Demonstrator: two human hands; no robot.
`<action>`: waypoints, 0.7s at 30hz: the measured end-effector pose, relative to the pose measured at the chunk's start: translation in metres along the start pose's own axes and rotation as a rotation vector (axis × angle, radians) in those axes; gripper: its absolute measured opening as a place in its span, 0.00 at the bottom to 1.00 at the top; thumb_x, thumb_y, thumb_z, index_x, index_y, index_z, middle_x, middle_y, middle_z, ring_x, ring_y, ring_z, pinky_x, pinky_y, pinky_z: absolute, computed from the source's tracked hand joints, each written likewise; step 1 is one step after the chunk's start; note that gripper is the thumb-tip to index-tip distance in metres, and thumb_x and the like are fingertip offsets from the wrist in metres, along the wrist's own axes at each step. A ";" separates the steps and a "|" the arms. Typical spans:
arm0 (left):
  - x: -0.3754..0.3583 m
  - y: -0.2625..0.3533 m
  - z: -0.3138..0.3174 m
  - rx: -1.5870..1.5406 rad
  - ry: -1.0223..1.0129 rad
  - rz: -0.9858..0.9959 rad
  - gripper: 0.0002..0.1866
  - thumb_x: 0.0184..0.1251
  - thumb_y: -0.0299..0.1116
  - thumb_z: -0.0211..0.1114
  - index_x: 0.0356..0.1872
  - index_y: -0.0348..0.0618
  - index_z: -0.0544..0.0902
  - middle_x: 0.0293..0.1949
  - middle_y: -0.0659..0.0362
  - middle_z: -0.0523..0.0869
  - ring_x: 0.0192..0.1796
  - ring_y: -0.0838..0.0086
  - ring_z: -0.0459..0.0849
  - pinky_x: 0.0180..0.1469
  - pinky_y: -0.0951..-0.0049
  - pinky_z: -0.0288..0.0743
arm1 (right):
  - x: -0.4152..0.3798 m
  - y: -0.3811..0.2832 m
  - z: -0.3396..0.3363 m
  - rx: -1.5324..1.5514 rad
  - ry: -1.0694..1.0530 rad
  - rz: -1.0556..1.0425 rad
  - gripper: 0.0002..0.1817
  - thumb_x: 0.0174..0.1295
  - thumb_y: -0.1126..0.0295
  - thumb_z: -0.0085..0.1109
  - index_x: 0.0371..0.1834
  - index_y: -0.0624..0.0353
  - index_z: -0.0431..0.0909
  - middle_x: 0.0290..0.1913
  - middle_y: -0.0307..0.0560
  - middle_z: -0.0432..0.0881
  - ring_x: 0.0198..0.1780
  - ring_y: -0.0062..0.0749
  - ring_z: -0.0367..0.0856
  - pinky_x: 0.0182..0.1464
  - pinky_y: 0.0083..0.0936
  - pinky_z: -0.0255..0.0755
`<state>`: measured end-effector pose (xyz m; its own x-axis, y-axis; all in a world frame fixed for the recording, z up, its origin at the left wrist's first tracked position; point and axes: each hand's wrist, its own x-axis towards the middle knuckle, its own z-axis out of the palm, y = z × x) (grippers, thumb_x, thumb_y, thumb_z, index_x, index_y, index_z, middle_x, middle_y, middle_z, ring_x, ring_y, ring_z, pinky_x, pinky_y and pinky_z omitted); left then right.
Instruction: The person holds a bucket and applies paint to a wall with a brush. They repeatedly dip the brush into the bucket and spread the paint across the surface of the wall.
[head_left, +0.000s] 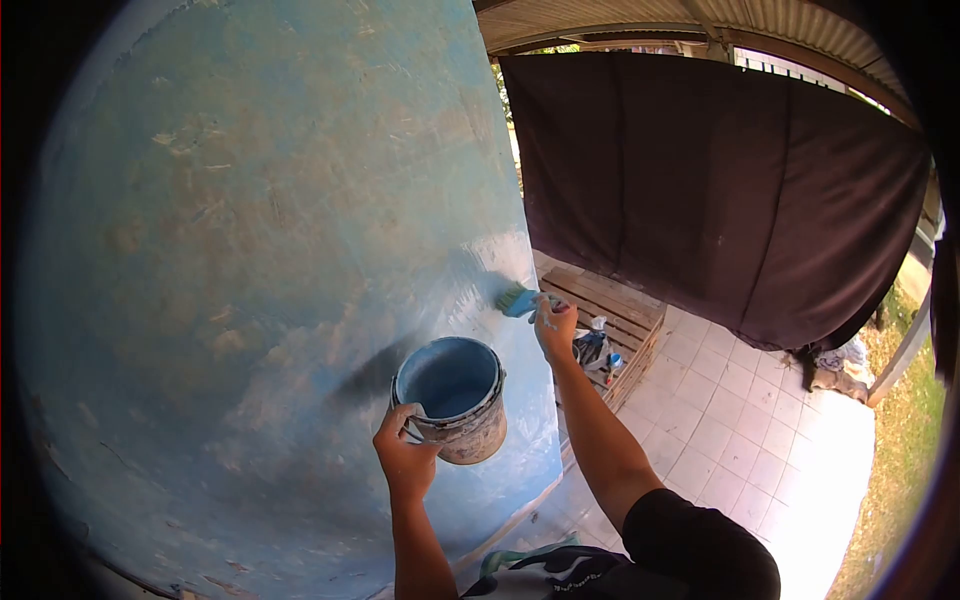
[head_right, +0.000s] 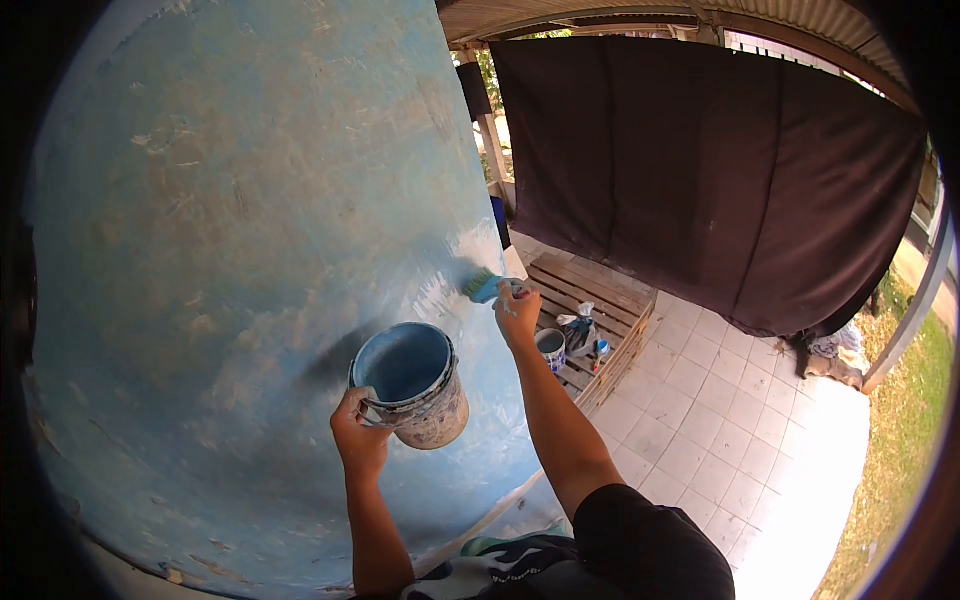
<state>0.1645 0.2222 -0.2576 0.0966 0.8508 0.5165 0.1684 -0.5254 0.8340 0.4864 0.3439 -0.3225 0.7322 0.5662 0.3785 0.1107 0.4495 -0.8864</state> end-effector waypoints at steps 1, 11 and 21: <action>0.000 -0.001 -0.001 0.011 -0.002 0.005 0.26 0.43 0.11 0.77 0.49 0.31 0.85 0.49 0.51 0.88 0.56 0.65 0.87 0.65 0.63 0.78 | 0.004 -0.015 0.004 0.004 -0.002 0.000 0.11 0.72 0.74 0.55 0.42 0.68 0.88 0.28 0.45 0.85 0.26 0.22 0.81 0.30 0.21 0.69; -0.005 0.021 0.003 -0.004 0.035 0.023 0.27 0.42 0.11 0.78 0.49 0.32 0.85 0.49 0.52 0.88 0.56 0.64 0.87 0.67 0.63 0.78 | 0.017 -0.137 0.038 0.424 -0.240 -0.035 0.12 0.76 0.67 0.57 0.49 0.60 0.87 0.33 0.42 0.88 0.30 0.18 0.76 0.26 0.16 0.63; -0.011 0.051 0.004 0.054 0.087 0.008 0.25 0.43 0.11 0.73 0.49 0.32 0.85 0.50 0.51 0.88 0.58 0.62 0.87 0.68 0.61 0.78 | -0.028 -0.019 -0.014 -0.044 0.004 0.167 0.12 0.72 0.73 0.58 0.37 0.69 0.88 0.26 0.45 0.86 0.24 0.25 0.83 0.27 0.24 0.72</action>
<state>0.1762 0.1866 -0.2218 0.0125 0.8416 0.5400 0.2208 -0.5290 0.8194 0.4732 0.3097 -0.3197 0.7454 0.6279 0.2237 0.0163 0.3183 -0.9479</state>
